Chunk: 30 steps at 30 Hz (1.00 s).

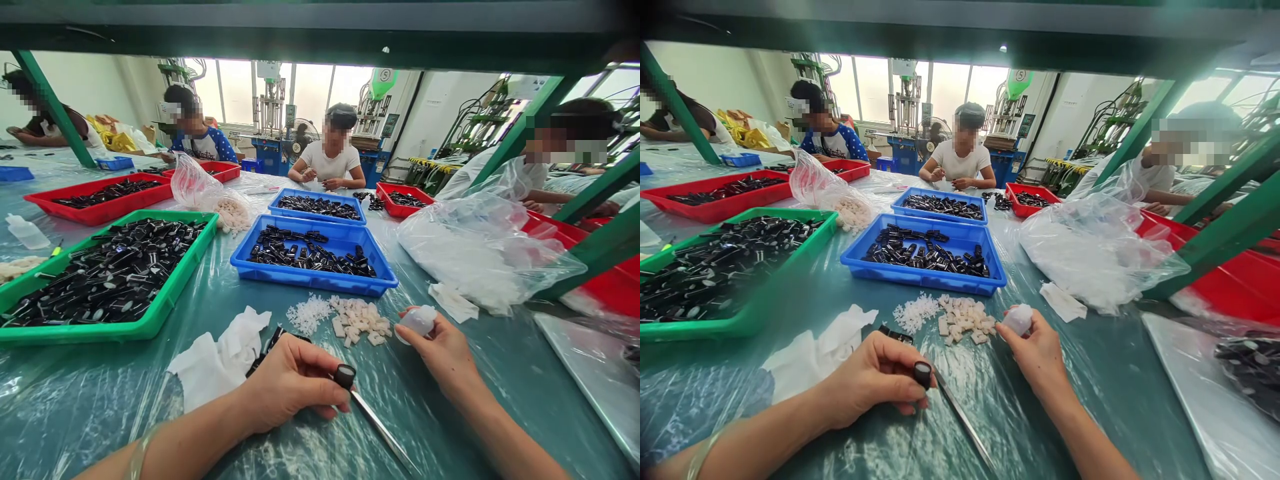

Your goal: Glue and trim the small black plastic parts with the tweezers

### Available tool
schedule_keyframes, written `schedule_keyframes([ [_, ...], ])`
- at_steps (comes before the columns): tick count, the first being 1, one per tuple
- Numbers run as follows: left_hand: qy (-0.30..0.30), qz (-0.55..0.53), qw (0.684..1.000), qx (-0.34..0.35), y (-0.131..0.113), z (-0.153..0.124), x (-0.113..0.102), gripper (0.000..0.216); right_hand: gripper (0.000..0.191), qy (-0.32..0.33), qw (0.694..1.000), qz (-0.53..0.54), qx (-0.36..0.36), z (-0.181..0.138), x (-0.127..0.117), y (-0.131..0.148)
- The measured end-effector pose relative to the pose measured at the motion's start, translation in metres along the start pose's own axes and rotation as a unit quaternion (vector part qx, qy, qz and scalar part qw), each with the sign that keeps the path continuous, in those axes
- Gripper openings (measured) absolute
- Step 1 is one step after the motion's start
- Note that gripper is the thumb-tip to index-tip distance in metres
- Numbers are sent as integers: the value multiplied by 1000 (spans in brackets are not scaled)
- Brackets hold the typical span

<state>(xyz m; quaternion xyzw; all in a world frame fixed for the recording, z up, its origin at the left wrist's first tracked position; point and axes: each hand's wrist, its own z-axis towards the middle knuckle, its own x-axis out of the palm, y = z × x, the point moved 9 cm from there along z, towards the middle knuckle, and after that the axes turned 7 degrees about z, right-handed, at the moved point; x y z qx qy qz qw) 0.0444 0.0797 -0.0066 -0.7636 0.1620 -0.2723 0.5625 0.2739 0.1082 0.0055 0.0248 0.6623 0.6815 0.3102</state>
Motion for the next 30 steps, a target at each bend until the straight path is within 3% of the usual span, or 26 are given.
schedule_keyframes([
  [4,-4,22,999,49,-6,1,-1,19,30,1,1000,13,5,2,2,-4],
  [10,-3,85,989,125,-15,0,-1,19,42,4,999,33,10,2,3,-5],
  [19,4,93,986,135,-17,0,-1,20,48,11,1000,18,11,0,4,-4],
  [30,11,99,986,136,-15,0,1,21,38,22,1000,6,-16,1,6,-4],
])
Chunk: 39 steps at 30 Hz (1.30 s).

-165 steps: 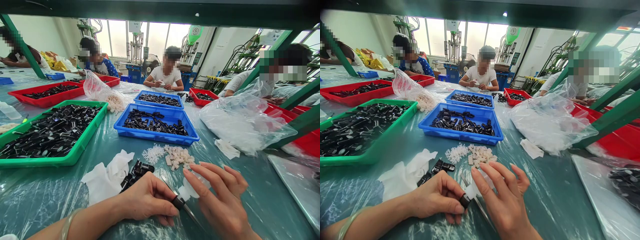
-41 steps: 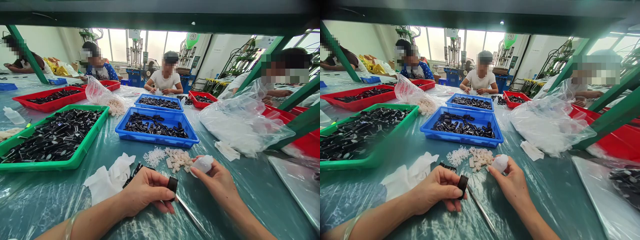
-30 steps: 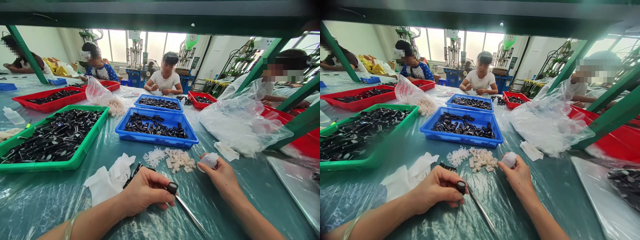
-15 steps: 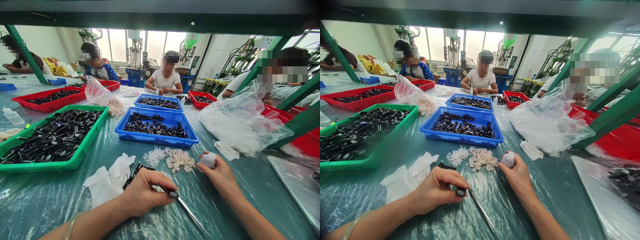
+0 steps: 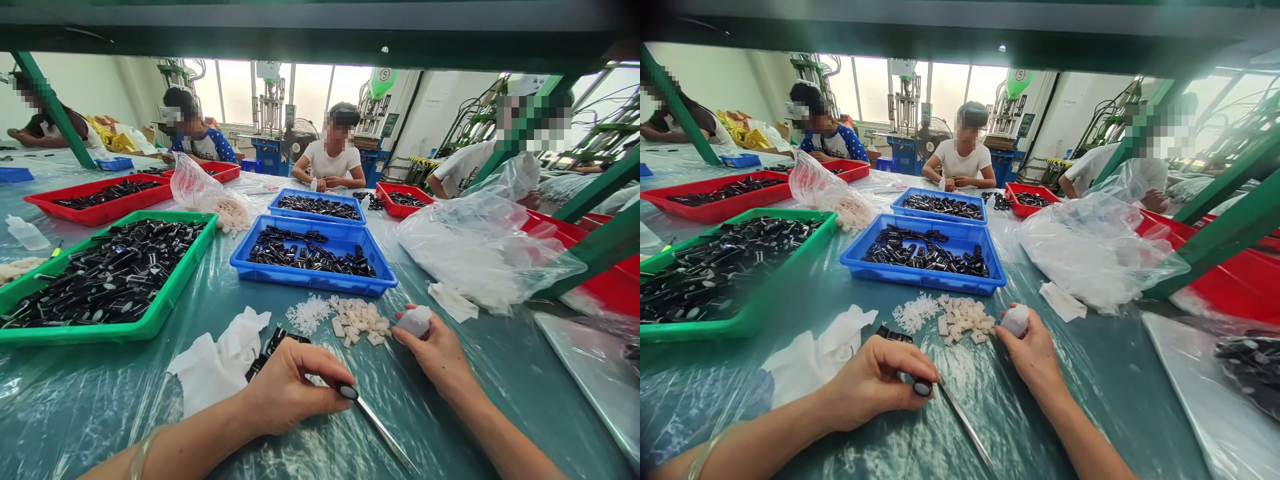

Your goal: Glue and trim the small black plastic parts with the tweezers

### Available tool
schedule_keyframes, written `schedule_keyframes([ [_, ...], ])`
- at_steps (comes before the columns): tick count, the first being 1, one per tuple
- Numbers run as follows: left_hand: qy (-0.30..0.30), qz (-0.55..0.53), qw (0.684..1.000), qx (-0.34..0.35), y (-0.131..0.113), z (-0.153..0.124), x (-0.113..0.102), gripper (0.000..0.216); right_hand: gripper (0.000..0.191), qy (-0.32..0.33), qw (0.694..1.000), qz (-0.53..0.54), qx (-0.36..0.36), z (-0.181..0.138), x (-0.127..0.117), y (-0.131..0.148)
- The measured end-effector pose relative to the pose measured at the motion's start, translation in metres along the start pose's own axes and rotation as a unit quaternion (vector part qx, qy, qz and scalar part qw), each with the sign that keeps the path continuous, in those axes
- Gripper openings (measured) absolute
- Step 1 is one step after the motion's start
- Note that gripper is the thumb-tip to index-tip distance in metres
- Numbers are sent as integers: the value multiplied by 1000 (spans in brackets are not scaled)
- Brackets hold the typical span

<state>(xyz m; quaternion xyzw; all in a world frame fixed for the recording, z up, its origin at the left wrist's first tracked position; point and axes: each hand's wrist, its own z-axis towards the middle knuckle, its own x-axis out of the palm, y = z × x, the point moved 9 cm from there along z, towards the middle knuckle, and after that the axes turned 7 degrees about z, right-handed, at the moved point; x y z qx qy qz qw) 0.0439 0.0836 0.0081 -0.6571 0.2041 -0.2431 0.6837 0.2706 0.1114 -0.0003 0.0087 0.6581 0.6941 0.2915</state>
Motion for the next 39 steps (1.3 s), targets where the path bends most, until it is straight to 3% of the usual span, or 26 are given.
schedule_keyframes([
  [10,20,-59,996,-71,10,-1,9,16,36,2,998,-56,-36,1,-1,4],
  [14,42,-65,993,-93,13,-3,13,16,37,-13,992,-92,-82,-6,-5,22],
  [16,54,-70,991,-103,15,-5,16,18,34,-17,981,-121,-150,-17,-6,42],
  [18,66,-85,987,-120,18,-6,18,19,27,-24,943,-172,-282,-36,-3,72],
  [20,77,-99,982,-141,23,-8,21,19,26,-15,886,-210,-413,-61,6,98],
  [23,95,-104,976,-165,27,-11,25,18,31,21,832,-221,-508,-88,17,118],
  [33,123,-119,961,-218,31,-16,32,18,30,34,781,-242,-575,-120,21,131],
  [39,134,-120,961,-209,33,-17,33,13,26,23,785,-231,-574,-124,21,130],
])
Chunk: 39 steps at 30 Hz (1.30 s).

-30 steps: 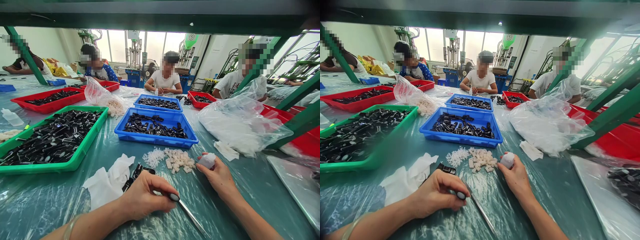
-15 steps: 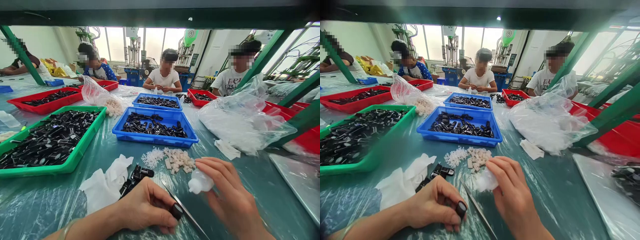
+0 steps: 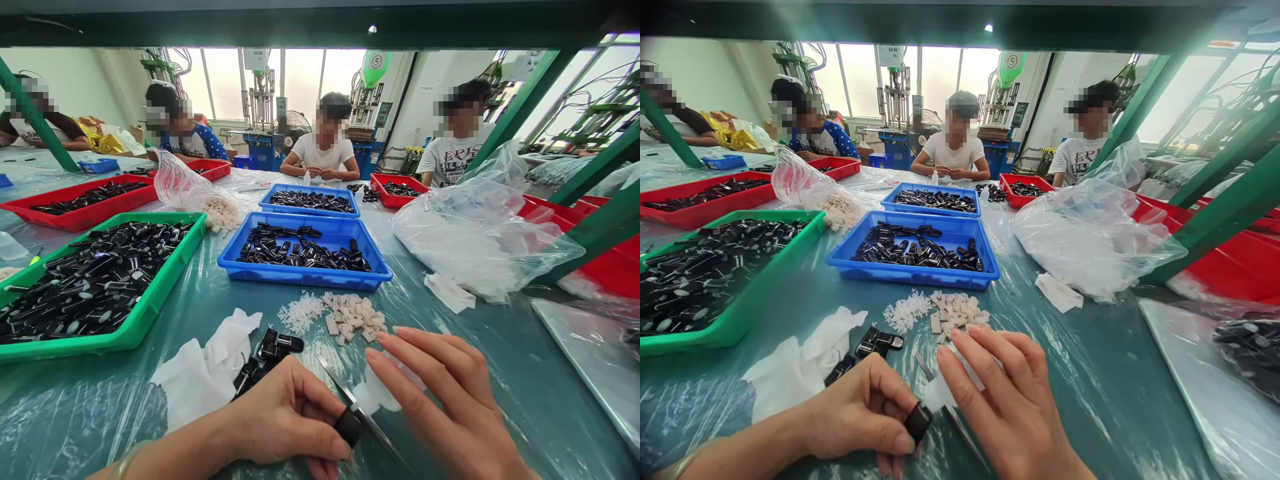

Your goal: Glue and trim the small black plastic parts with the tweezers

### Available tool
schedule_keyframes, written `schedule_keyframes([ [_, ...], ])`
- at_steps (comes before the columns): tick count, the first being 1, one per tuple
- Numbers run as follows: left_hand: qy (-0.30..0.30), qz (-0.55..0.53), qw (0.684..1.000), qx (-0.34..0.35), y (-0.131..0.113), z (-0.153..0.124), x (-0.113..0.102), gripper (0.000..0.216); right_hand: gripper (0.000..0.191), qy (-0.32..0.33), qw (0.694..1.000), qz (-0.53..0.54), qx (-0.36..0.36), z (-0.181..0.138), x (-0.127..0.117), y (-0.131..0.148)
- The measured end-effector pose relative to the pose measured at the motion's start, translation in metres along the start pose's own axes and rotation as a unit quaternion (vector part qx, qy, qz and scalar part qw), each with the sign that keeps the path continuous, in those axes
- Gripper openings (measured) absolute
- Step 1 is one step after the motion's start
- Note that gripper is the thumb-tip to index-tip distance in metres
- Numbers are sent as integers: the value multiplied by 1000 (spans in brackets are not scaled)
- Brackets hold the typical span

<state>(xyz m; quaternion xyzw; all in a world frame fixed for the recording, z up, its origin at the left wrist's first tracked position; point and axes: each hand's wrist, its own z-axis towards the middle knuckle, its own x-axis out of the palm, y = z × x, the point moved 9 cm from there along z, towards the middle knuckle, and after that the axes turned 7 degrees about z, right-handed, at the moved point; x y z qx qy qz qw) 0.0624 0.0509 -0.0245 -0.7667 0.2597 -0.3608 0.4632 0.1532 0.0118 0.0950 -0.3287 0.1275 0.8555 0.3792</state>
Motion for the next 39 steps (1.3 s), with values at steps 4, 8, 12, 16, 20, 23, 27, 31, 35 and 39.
schedule_keyframes([
  [4,-5,-4,1000,-10,2,0,-1,10,27,21,1000,1,-1,-2,4,2],
  [8,-8,-3,1000,-10,1,0,-1,11,27,27,999,-7,-15,-3,4,2],
  [12,-31,12,999,10,-4,0,-4,14,33,9,1000,9,-2,2,4,-5],
  [16,-59,25,997,44,-9,1,-9,18,35,-12,988,92,122,-2,9,-36],
  [20,-63,33,996,60,-10,2,-10,20,27,-26,904,160,396,-35,26,-98],
  [23,-63,51,994,78,-13,2,-10,21,32,-53,818,216,531,-64,40,-134],
  [27,-68,87,988,110,-19,0,-11,22,32,-75,789,208,574,-80,48,-160],
  [31,-65,112,984,119,-23,-2,-11,22,30,-83,776,199,592,-89,51,-169],
  [35,-72,115,983,123,-25,-3,-13,21,30,-85,782,195,585,-91,50,-168],
  [39,-71,100,985,117,-22,-2,-13,21,32,-92,802,184,561,-90,49,-170],
])
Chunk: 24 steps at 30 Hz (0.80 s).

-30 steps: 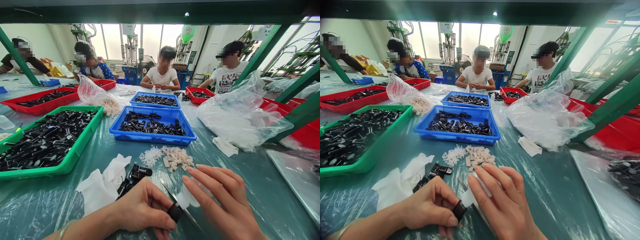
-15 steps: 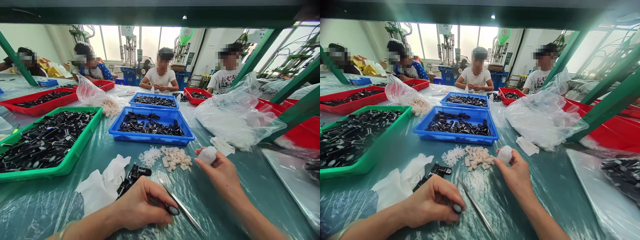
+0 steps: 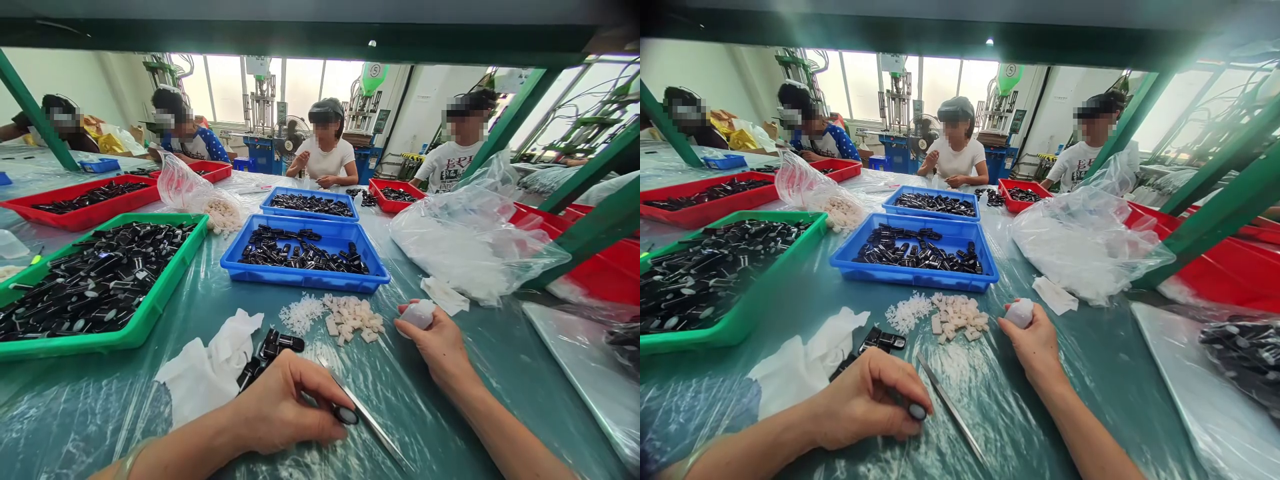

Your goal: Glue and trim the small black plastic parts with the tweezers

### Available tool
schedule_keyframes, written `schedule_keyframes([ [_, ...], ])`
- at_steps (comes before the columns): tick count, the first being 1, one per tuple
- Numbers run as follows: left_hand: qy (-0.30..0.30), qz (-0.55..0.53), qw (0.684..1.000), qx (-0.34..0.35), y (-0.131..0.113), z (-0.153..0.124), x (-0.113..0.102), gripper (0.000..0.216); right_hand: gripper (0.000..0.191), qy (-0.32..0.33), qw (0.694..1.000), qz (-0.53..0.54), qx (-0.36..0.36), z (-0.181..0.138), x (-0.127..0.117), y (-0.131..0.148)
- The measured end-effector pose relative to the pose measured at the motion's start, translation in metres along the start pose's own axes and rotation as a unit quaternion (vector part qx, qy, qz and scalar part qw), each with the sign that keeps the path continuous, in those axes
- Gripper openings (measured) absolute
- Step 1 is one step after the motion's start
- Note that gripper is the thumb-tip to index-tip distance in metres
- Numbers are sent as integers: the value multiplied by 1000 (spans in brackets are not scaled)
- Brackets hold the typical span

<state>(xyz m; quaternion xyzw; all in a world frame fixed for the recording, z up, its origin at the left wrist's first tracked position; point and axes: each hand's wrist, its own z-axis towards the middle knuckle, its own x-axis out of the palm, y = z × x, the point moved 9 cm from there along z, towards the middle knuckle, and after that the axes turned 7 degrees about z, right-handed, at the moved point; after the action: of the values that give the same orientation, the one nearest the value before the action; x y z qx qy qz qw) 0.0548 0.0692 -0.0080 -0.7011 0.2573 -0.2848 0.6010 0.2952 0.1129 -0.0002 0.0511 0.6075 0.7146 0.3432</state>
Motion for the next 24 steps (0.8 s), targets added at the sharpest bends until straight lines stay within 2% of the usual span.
schedule_keyframes([
  [2,-7,-13,1000,-19,3,0,-1,19,40,-17,999,-8,-28,2,-3,2],
  [4,-26,-19,999,-39,5,0,-5,17,56,-55,996,-23,-67,1,-10,9],
  [6,-53,-14,997,-56,3,-1,-11,17,73,-103,986,-45,-124,-5,-19,23],
  [8,-88,-7,994,-65,-1,-1,-20,19,77,-126,970,-64,-195,-18,-22,45],
  [10,-120,-5,990,-73,-5,-2,-29,22,57,-82,953,-79,-279,-35,-10,70],
  [12,-139,-10,987,-76,-8,-3,-34,25,26,32,923,-99,-370,-58,17,91],
  [14,-140,-17,987,-78,-8,-3,-35,26,18,126,893,-120,-414,-77,43,99],
  [16,-132,-23,988,-76,-7,-2,-34,24,20,181,873,-150,-428,-89,62,99],
  [19,-115,-37,990,-76,-3,0,-30,23,23,214,855,-200,-427,-93,80,93],
  [24,-100,-81,990,-66,3,3,-26,30,18,222,843,-253,-420,-90,89,84],
])
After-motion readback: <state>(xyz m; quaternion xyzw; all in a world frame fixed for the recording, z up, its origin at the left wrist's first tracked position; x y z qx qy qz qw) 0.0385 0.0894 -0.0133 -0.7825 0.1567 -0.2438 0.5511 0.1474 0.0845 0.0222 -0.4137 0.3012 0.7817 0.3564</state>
